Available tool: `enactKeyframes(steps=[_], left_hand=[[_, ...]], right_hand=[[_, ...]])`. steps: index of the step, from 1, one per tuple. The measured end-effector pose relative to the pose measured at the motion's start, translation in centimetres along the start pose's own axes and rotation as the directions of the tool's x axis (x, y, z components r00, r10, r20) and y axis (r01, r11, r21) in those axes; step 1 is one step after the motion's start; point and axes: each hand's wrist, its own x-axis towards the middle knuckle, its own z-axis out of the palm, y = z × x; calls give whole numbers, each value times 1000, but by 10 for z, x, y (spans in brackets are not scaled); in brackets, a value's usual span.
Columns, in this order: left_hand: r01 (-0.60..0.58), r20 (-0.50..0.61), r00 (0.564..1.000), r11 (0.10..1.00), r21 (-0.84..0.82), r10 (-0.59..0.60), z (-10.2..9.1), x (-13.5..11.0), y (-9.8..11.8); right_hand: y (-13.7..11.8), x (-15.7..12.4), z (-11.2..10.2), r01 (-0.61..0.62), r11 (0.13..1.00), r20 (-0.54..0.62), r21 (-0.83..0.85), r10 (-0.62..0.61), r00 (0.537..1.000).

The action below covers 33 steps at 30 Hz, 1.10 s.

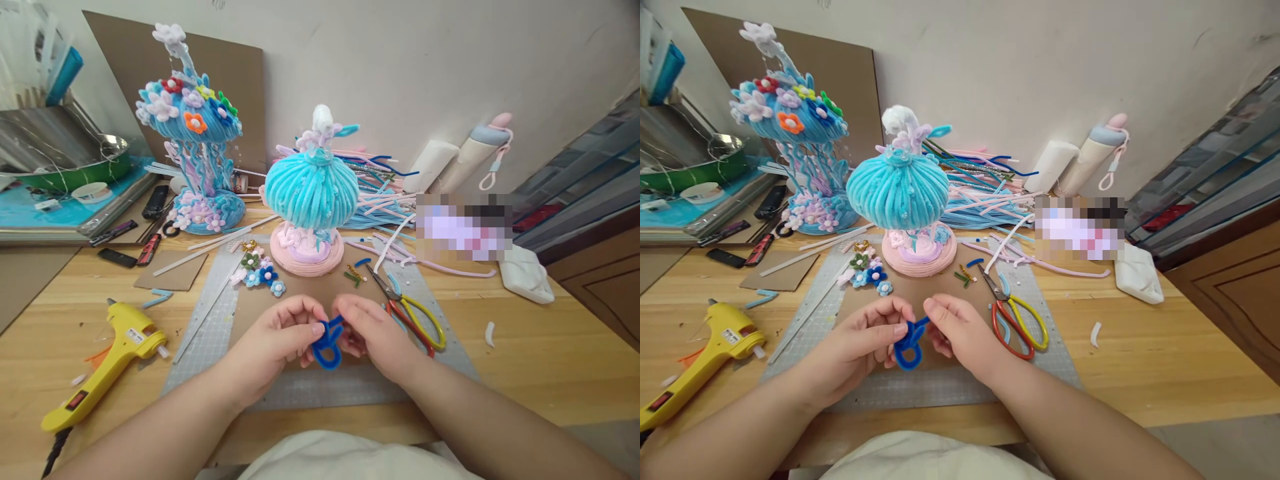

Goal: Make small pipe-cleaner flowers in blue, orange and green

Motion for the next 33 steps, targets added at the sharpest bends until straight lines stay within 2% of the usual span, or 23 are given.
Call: enactKeyframes(steps=[2,7,10,13,16,22,28,31,33], left_hand=[[27,-11,1000,1000,10,-27,1,1,-2],[22,7,1000,1000,13,-22,2,6,-5],[23,-45,999,1000,17,-22,1,7,-5],[21,-145,989,1000,17,-18,1,8,-3],[17,-196,980,1000,11,-15,3,9,0],[-24,-207,978,1000,18,28,3,9,1],[-12,-164,986,999,-32,6,0,6,0],[-17,-146,989,997,-77,5,-1,5,0],[-24,-136,991,994,-104,10,-1,5,0]], right_hand=[[-1,3,2,-54,998,62,15,53,997],[2,2,7,-87,995,-1,56,87,996],[3,3,5,-94,984,-32,152,100,994],[0,6,-1,-19,958,-168,287,69,983],[-4,8,-7,57,933,-262,357,41,964],[-6,11,-10,125,916,-323,382,6,946],[-8,9,-14,78,949,-207,307,-13,978],[-8,5,-10,9,921,-31,388,3,1000],[-7,3,-7,-74,884,115,461,23,993]])
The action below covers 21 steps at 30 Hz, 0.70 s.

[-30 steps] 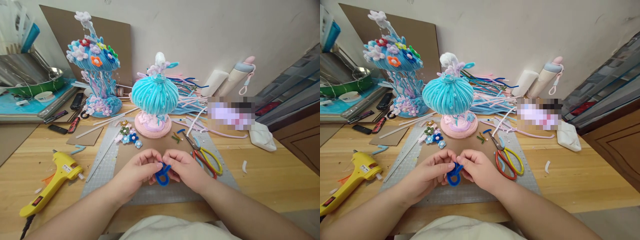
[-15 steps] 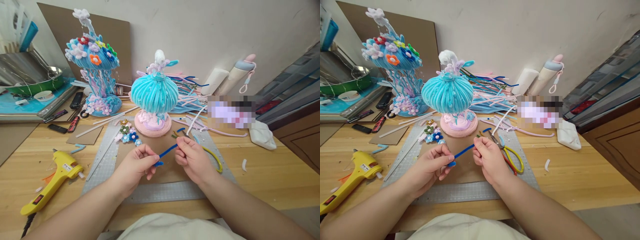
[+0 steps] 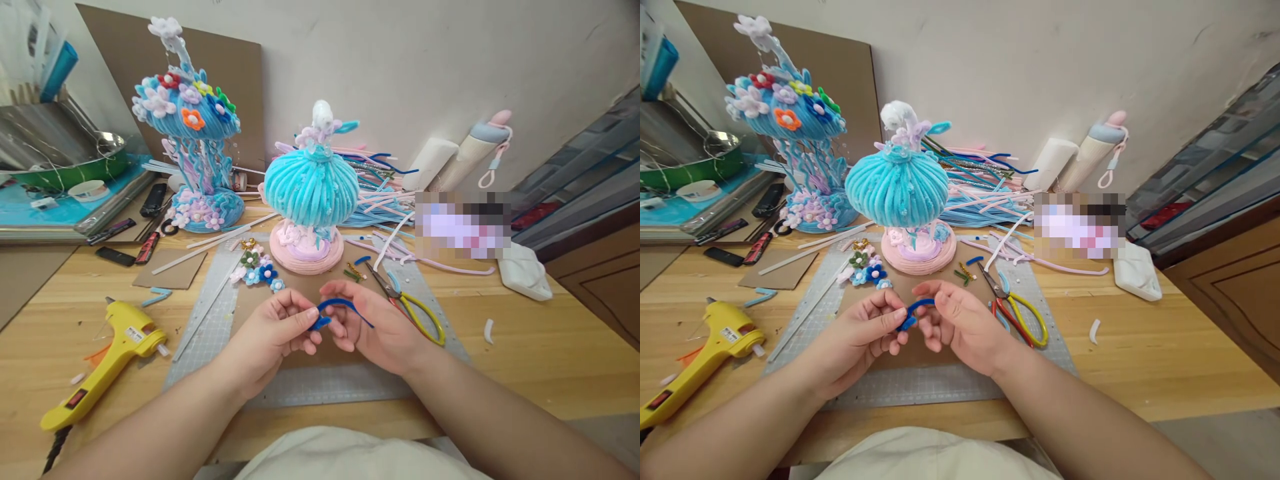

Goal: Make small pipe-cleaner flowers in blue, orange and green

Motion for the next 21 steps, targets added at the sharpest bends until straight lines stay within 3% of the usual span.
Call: enactKeyframes(steps=[3,6,9,10,12,14,15,17,21], left_hand=[[11,12,1000,999,-30,-10,1,-1,1],[66,39,997,997,-46,-64,1,-2,1],[79,51,995,996,44,-81,1,-1,0],[56,31,998,992,117,-60,1,0,-2],[-19,-29,999,952,305,29,1,0,-5],[-87,-64,989,874,478,133,1,1,-9],[-108,-60,984,838,535,165,1,1,-10],[-119,-32,985,797,593,171,1,1,-11],[-55,-4,997,742,668,77,-2,3,-9]], right_hand=[[5,0,0,-35,999,18,9,35,999],[7,2,-3,-36,995,-18,-94,35,999],[6,2,-4,7,917,-21,-400,-17,1000],[5,1,-4,63,822,2,-566,-75,997],[3,-2,-2,199,498,118,-844,-190,975],[2,-4,-1,295,159,256,-942,-226,940],[2,-5,-1,317,47,300,-947,-216,929],[3,-6,-1,328,-77,337,-942,-191,922],[6,-5,-2,324,-187,358,-927,-194,913]])
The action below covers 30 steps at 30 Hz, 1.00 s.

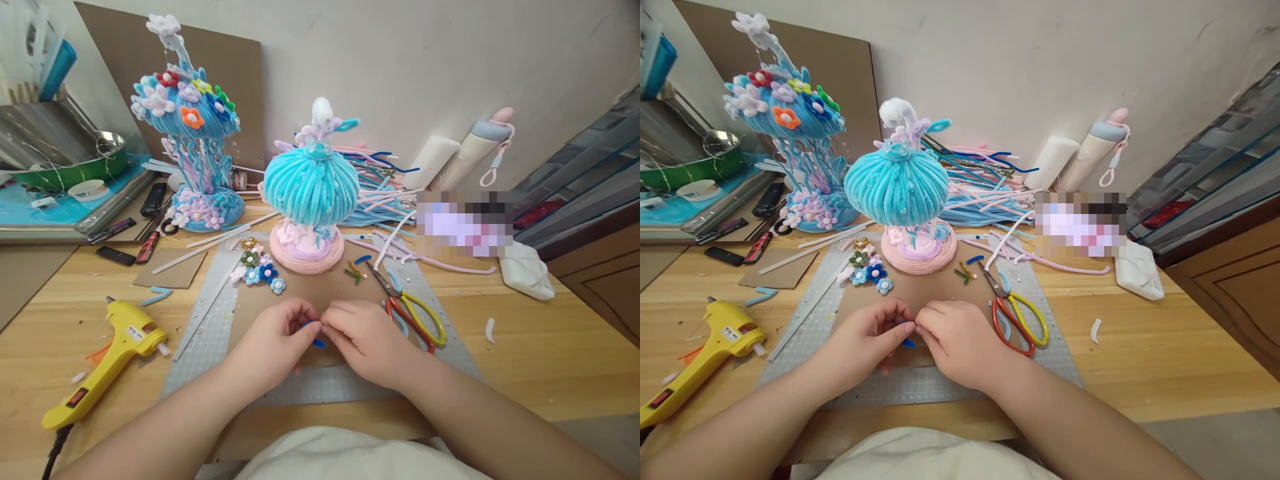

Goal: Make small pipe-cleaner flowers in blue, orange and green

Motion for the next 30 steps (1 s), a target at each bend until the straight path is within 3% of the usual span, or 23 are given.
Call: enactKeyframes(steps=[4,10,14,17,19,21,23,25,27,30], left_hand=[[37,61,997,989,146,-46,-7,2,-4],[91,186,979,996,-2,-89,-6,2,-3],[83,163,983,997,-9,-80,-6,3,-1],[95,147,986,990,-105,-79,-8,4,2],[124,166,982,974,-189,-93,-10,4,4],[149,188,977,956,-254,-102,-11,3,7],[157,192,976,942,-298,-102,-11,2,9],[158,185,978,931,-328,-101,-11,2,9],[164,178,978,924,-345,-107,-11,2,9],[182,177,976,918,-352,-126,-11,2,9]], right_hand=[[1,0,1,-23,999,-17,-41,23,1000],[3,1,-2,-40,997,-18,59,41,999],[4,0,-2,-24,997,4,74,24,1000],[1,0,-2,-117,944,2,308,123,992],[-1,2,-1,-209,782,40,587,230,972],[-2,3,-1,-278,522,124,806,311,942],[-3,3,1,-316,261,216,912,351,911],[-2,3,2,-326,57,287,944,349,892],[0,2,3,-330,-86,339,940,321,884],[2,1,4,-336,-210,386,918,281,879]])
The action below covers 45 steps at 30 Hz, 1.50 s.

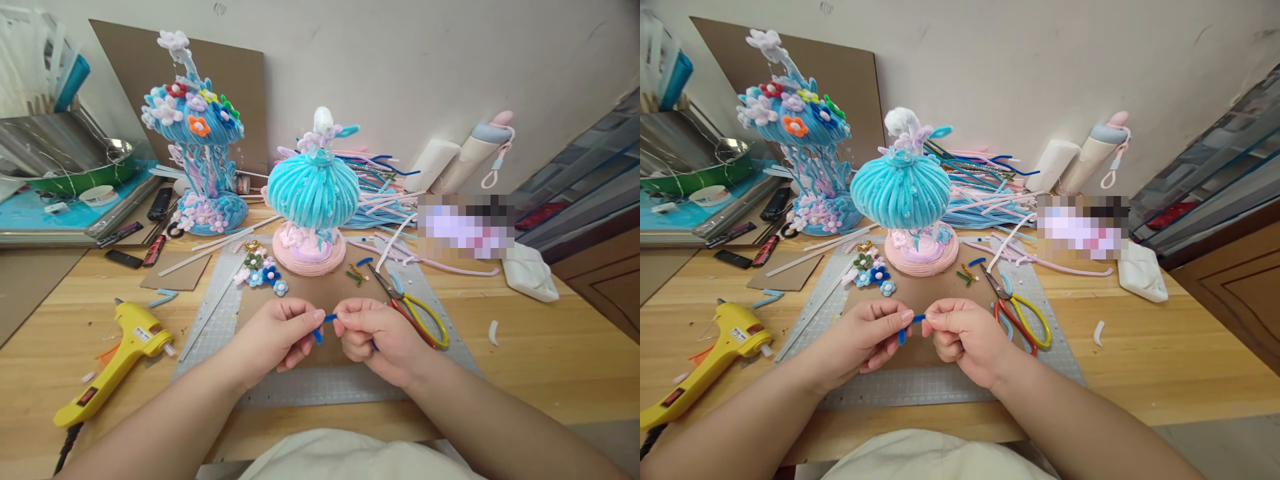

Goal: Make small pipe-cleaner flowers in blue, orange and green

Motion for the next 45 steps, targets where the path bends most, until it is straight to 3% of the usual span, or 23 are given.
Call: enactKeyframes(steps=[11,13,15,16,17,19,21,22,23,29,37,41,45], left_hand=[[-2,25,1000,998,-65,3,-1,-2,3],[0,39,999,999,-45,2,-3,-3,4],[-15,58,998,1000,25,13,-5,-3,5],[-26,68,997,997,70,21,-6,-3,4],[-41,72,997,993,115,33,-7,-2,4],[-77,55,996,979,190,67,-6,1,0],[-112,7,993,964,240,114,-5,5,-5],[-128,-19,990,960,251,137,-3,8,-8],[-138,-40,987,959,248,153,-2,10,-11],[-106,-39,993,988,115,111,3,13,-14],[-59,-48,997,991,-122,54,4,9,-8],[-120,-82,991,983,-137,110,4,9,-8],[-232,-84,970,972,-30,229,4,8,-7]], right_hand=[[-2,2,-1,-11,999,24,51,10,1000],[-4,1,-2,0,1000,31,-11,0,1000],[-7,-1,-4,72,972,37,-225,-65,997],[-9,-3,-3,132,907,51,-399,-122,991],[-10,-4,-2,197,783,75,-590,-189,979],[-11,-8,1,289,391,160,-874,-331,930],[-8,-10,7,296,56,244,-954,-431,869],[-6,-10,10,292,-30,273,-956,-457,847],[-3,-10,12,298,-62,292,-952,-463,837],[7,-6,14,300,102,217,-949,-478,851],[8,-5,8,341,103,223,-934,-579,785],[9,-6,8,349,135,215,-928,-571,792],[7,-7,8,334,250,155,-909,-542,826]])
